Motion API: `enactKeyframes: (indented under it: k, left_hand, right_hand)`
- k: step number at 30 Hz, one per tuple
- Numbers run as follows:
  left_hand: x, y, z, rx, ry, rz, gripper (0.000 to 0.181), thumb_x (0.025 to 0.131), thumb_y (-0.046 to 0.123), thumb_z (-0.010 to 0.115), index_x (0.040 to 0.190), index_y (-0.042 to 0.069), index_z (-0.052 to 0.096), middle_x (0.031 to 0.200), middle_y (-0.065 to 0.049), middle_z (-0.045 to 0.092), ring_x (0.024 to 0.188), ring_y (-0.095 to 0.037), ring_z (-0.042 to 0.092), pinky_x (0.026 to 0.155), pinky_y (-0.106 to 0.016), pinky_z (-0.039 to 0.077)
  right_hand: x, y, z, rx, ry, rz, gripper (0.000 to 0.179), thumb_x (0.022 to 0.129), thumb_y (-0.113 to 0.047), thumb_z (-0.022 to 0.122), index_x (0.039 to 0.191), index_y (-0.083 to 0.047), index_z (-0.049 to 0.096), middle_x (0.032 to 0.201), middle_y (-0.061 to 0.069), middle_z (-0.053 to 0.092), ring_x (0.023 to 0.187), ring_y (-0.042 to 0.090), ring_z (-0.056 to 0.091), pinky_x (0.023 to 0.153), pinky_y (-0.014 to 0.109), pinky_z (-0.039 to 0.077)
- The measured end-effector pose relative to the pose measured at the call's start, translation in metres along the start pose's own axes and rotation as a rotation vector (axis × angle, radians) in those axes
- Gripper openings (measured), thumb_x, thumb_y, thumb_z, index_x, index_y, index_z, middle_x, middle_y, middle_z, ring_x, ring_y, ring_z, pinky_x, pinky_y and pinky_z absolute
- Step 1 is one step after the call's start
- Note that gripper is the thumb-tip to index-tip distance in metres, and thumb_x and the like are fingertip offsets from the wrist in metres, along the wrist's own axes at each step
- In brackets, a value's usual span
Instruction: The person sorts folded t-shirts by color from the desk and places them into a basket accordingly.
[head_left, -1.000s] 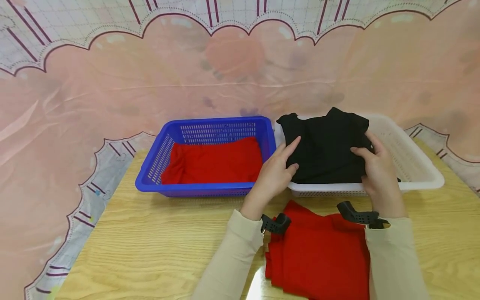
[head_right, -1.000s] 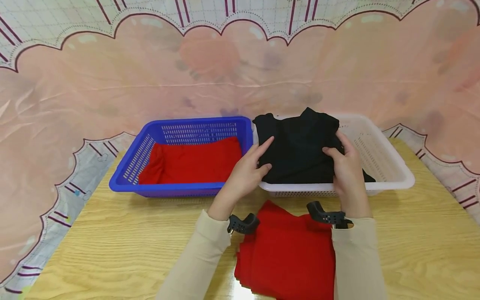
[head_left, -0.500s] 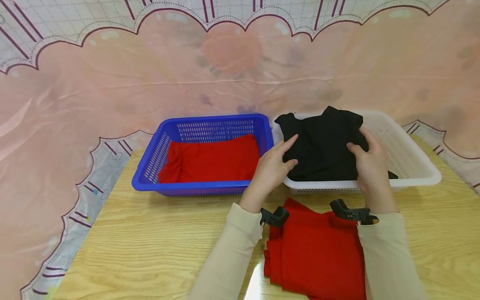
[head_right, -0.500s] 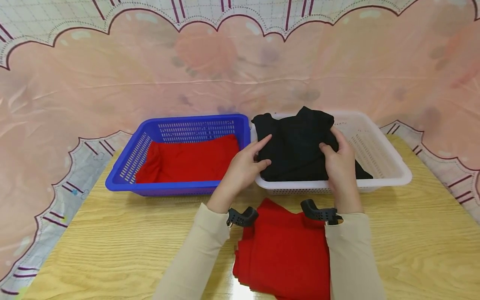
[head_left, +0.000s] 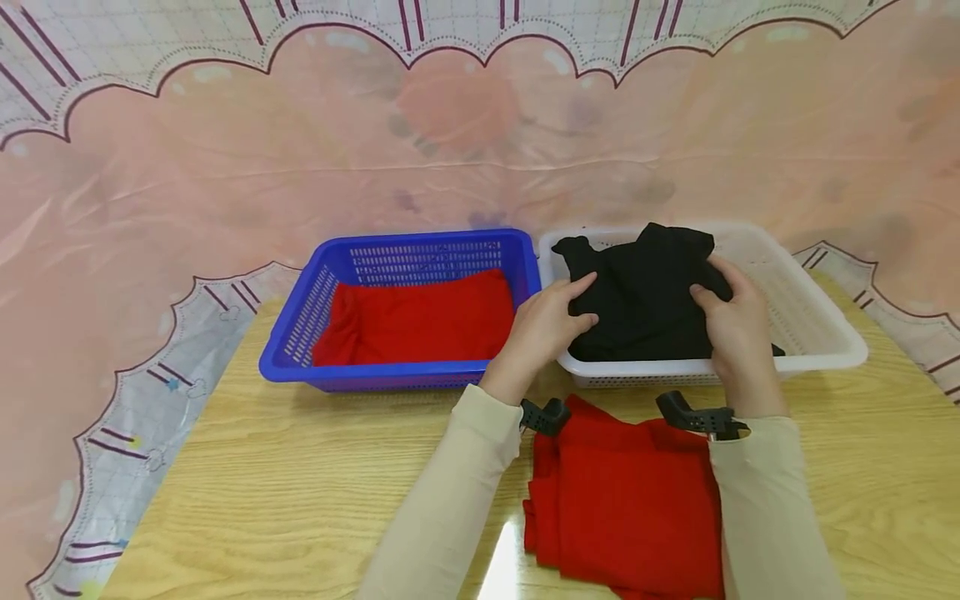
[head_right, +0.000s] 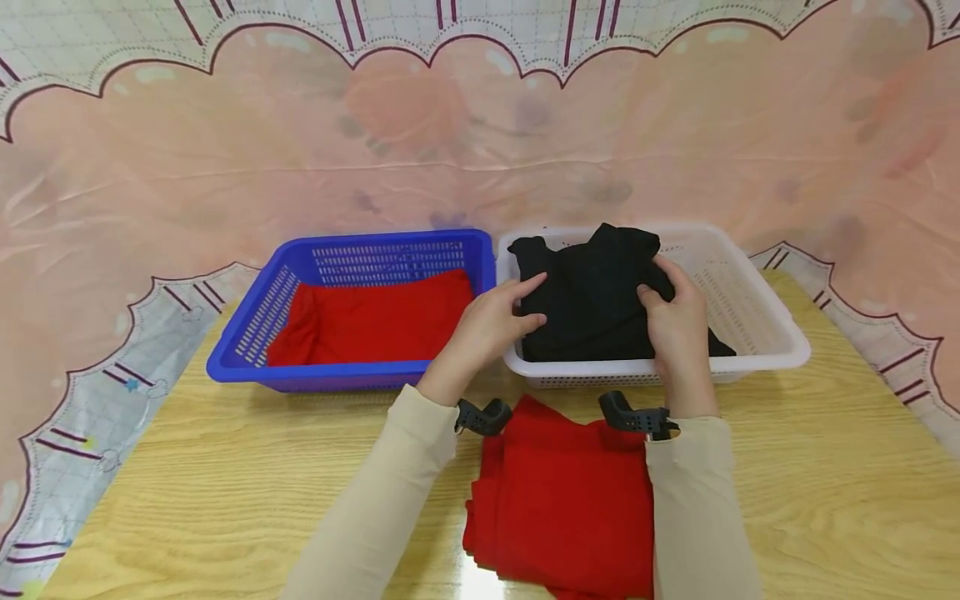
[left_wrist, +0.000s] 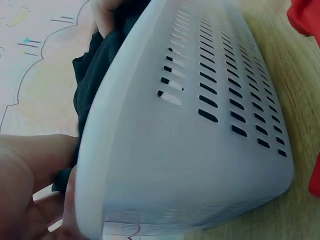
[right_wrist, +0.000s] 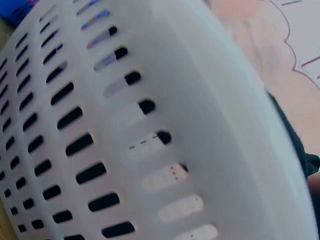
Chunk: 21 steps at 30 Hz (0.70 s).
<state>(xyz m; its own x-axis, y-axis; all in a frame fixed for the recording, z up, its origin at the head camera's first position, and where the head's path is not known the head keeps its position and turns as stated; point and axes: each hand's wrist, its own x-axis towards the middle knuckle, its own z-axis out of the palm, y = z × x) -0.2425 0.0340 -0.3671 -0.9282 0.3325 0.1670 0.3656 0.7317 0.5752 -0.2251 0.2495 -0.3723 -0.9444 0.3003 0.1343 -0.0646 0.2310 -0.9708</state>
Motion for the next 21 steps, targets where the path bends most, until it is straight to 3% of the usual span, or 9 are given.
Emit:
enactKeyframes:
  k: [3,6,9,12,16,21]
  left_hand:
    - [0.003,0.000,-0.002,-0.024,-0.042,-0.023,0.057,0.085,0.030,0.060,0.136,0.033,0.035,0.128,-0.001,0.046,0.091,-0.014,0.057,0.081,-0.030,0.044]
    - [0.007,0.002,-0.003,0.022,-0.077,-0.030,0.057,0.085,0.031,0.059,0.136,0.035,0.034,0.131,0.000,0.044,0.097,-0.015,0.056,0.082,-0.031,0.044]
    - [0.010,0.005,-0.004,0.116,-0.105,-0.028,0.056,0.085,0.035,0.057,0.136,0.037,0.033,0.131,0.002,0.044,0.111,-0.016,0.048,0.083,-0.033,0.043]
    - [0.012,0.008,-0.004,0.168,-0.139,-0.046,0.056,0.085,0.038,0.056,0.136,0.038,0.033,0.126,0.004,0.047,0.104,-0.015,0.050,0.074,-0.032,0.043]
    - [0.012,0.011,-0.004,0.197,-0.168,-0.078,0.054,0.084,0.044,0.055,0.134,0.040,0.034,0.127,0.005,0.046,0.094,-0.013,0.052,0.066,-0.030,0.042]
    - [0.011,0.014,-0.003,0.236,-0.208,-0.095,0.054,0.085,0.049,0.050,0.135,0.041,0.031,0.135,0.008,0.041,0.096,-0.013,0.052,0.063,-0.030,0.042]
  right_hand:
    - [0.003,0.001,-0.003,-0.023,-0.024,0.011,0.044,0.093,-0.026,0.046,0.135,-0.032,0.037,0.141,0.000,0.027,0.123,0.023,0.031,0.104,0.043,0.020]
    - [0.005,0.000,-0.006,0.107,-0.077,0.030,0.045,0.091,-0.025,0.050,0.135,-0.028,0.039,0.140,0.002,0.028,0.123,0.023,0.032,0.102,0.038,0.025]
    - [0.007,-0.001,-0.009,0.230,-0.104,0.058,0.045,0.089,-0.022,0.053,0.133,-0.025,0.042,0.137,0.005,0.030,0.121,0.023,0.034,0.097,0.032,0.031]
    - [0.008,-0.001,-0.009,0.140,-0.085,0.062,0.044,0.091,-0.023,0.051,0.133,-0.028,0.041,0.140,0.003,0.026,0.122,0.023,0.032,0.098,0.034,0.031]
    - [0.008,0.000,-0.008,-0.017,-0.057,0.054,0.044,0.093,-0.022,0.046,0.136,-0.028,0.037,0.145,-0.001,0.017,0.126,0.024,0.026,0.103,0.043,0.023]
    - [0.008,0.001,-0.007,-0.062,-0.023,0.069,0.043,0.094,-0.022,0.044,0.136,-0.029,0.038,0.143,0.001,0.024,0.122,0.026,0.033,0.099,0.043,0.029]
